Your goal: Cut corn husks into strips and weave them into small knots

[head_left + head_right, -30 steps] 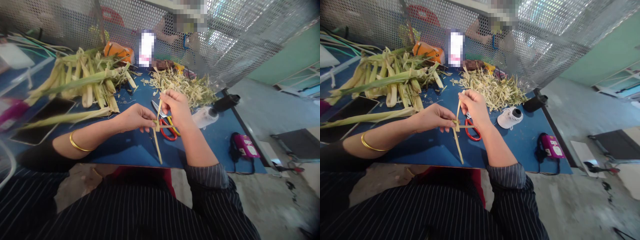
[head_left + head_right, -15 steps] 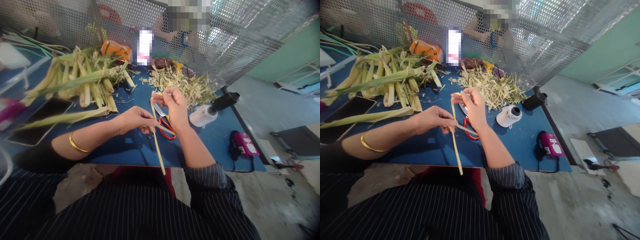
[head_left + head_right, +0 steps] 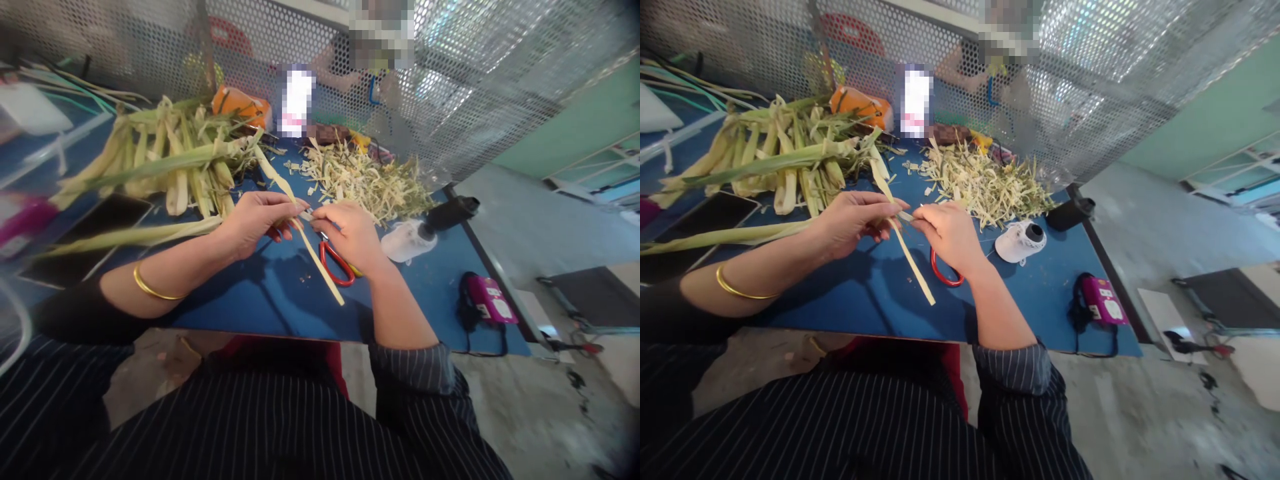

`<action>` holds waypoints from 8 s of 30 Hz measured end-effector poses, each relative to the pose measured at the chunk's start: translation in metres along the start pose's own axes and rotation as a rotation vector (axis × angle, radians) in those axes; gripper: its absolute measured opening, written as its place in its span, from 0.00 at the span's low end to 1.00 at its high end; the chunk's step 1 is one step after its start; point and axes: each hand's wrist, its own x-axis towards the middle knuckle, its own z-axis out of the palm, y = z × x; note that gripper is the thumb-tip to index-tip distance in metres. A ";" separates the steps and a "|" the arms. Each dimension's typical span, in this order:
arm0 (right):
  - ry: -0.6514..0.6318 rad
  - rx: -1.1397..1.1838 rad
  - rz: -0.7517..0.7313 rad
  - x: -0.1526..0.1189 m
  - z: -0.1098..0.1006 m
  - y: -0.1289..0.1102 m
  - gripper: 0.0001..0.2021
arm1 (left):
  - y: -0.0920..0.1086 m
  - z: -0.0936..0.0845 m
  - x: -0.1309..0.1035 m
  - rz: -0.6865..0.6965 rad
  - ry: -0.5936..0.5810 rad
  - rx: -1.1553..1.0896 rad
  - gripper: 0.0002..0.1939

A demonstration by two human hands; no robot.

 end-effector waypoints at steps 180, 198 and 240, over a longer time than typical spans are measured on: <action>0.133 0.352 0.143 -0.004 0.017 -0.011 0.08 | -0.003 0.001 0.000 -0.199 -0.268 -0.226 0.07; 0.065 1.081 0.493 -0.006 0.014 -0.023 0.10 | -0.005 0.012 -0.011 -0.031 -0.370 0.109 0.13; 0.453 0.032 0.150 -0.011 0.019 -0.028 0.04 | -0.003 0.009 -0.004 -0.020 -0.064 -0.309 0.11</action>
